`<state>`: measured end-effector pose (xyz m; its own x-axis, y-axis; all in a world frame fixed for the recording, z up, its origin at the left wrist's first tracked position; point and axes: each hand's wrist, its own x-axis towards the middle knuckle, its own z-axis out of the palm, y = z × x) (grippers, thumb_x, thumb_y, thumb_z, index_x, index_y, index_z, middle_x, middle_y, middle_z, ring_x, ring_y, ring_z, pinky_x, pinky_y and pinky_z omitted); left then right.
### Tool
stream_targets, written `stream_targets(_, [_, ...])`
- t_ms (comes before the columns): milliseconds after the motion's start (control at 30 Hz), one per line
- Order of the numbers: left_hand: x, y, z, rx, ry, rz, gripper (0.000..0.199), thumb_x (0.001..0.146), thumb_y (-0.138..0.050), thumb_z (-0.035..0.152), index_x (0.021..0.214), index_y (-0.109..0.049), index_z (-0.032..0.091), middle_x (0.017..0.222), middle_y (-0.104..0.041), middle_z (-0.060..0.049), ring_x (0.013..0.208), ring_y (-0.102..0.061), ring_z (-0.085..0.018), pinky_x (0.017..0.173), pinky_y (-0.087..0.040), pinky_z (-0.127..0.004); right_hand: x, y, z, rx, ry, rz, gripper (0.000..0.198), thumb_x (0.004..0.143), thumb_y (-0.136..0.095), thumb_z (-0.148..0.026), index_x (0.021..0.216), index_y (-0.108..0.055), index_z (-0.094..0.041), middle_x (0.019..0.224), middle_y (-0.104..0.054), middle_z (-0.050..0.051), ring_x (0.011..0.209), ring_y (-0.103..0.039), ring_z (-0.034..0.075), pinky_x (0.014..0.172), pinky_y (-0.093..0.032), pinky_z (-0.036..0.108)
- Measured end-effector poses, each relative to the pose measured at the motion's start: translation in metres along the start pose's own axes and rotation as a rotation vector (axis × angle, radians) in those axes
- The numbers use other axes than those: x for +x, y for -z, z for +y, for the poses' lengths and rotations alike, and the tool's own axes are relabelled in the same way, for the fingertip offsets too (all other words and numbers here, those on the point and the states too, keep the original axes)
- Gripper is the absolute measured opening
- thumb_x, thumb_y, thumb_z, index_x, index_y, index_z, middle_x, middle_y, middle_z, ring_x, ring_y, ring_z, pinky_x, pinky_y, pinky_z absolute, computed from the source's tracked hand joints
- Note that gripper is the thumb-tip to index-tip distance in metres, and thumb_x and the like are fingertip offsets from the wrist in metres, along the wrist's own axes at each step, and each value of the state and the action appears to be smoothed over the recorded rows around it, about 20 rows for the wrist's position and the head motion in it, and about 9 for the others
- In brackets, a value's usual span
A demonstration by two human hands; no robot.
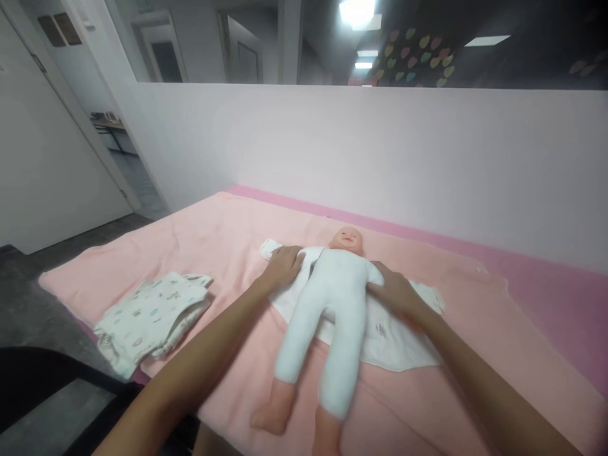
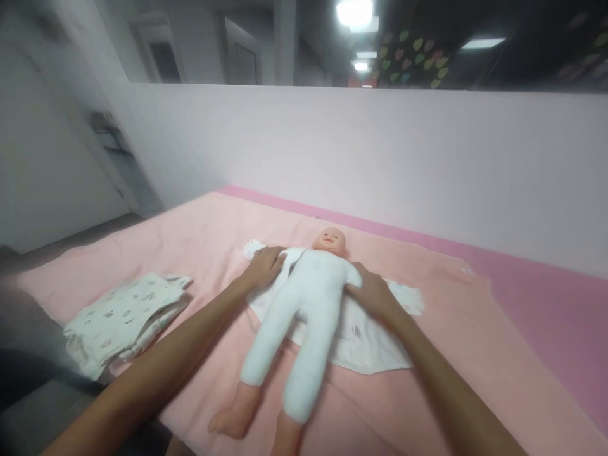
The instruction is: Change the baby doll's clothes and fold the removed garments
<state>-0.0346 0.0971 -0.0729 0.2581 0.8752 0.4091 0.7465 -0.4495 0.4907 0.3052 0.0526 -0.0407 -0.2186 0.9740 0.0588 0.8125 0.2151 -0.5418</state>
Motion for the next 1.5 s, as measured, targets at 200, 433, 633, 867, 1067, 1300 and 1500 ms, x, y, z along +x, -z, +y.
stream_targets(200, [-0.002,0.0,0.004,0.044,-0.023,0.015,0.048,0.11,-0.029,0.049,0.131,-0.065,0.025,0.126,-0.072,-0.01,0.12,-0.062,-0.03,0.109,-0.039,-0.05,-0.012,0.008,-0.002,0.079,-0.021,0.026,0.064,0.094,-0.058,-0.066,0.145,-0.052,-0.028,0.138,-0.068,0.011,0.117,-0.068,0.033,0.09,-0.052,0.04])
stream_targets(433, [0.0,0.002,0.005,0.077,-0.023,0.005,0.047,0.11,-0.028,0.048,0.128,-0.064,0.024,0.124,-0.071,-0.01,0.118,-0.062,-0.03,0.109,-0.038,-0.05,-0.025,0.002,0.0,0.036,-0.051,0.059,0.054,0.101,-0.044,-0.068,0.139,-0.057,-0.032,0.13,-0.072,0.006,0.115,-0.067,0.034,0.093,-0.05,0.044])
stream_targets(633, [0.0,0.004,0.005,0.089,-0.022,0.005,0.047,0.111,-0.027,0.047,0.132,-0.062,0.024,0.13,-0.069,-0.01,0.122,-0.059,-0.029,0.11,-0.037,-0.05,-0.024,-0.007,-0.01,-0.069,-0.059,0.09,0.055,0.103,-0.037,-0.066,0.141,-0.057,-0.031,0.13,-0.072,0.008,0.117,-0.067,0.035,0.093,-0.05,0.046])
stream_targets(867, [-0.003,0.0,0.004,0.188,-0.025,-0.028,0.054,0.111,-0.021,0.047,0.146,-0.056,0.024,0.142,-0.066,-0.008,0.129,-0.056,-0.027,0.116,-0.036,-0.048,-0.021,-0.001,0.003,0.074,-0.11,0.055,0.062,0.097,-0.048,-0.074,0.141,-0.059,-0.031,0.134,-0.071,0.008,0.118,-0.066,0.037,0.097,-0.05,0.047])
stream_targets(1067, [0.004,0.005,0.002,0.228,-0.002,-0.103,0.055,0.11,-0.024,0.043,0.149,-0.054,0.019,0.148,-0.062,-0.01,0.138,-0.053,-0.028,0.124,-0.029,-0.052,-0.025,0.028,0.035,0.725,-0.289,-0.158,0.063,0.095,-0.047,-0.076,0.13,-0.07,-0.029,0.128,-0.074,0.008,0.122,-0.067,0.035,0.101,-0.056,0.046])
stream_targets(1300, [0.026,0.014,0.094,0.16,-0.243,-0.038,0.049,0.095,-0.04,0.013,0.14,-0.058,0.02,0.152,-0.057,-0.009,0.143,-0.047,-0.026,0.121,-0.034,-0.045,-0.029,0.023,0.038,0.918,-0.309,-0.195,0.053,0.101,-0.045,-0.067,0.125,-0.073,-0.029,0.139,-0.07,0.006,0.134,-0.062,0.032,0.12,-0.043,0.048])
stream_targets(1500, [0.052,-0.056,0.187,0.287,-0.695,-0.526,0.053,0.094,-0.065,0.035,0.143,-0.054,0.022,0.145,-0.063,-0.01,0.128,-0.057,-0.029,0.111,-0.039,-0.042,-0.03,0.024,0.046,1.082,-0.177,-0.18,0.041,0.101,-0.053,-0.052,0.126,-0.073,-0.027,0.135,-0.072,0.006,0.135,-0.061,0.029,0.119,-0.046,0.044])
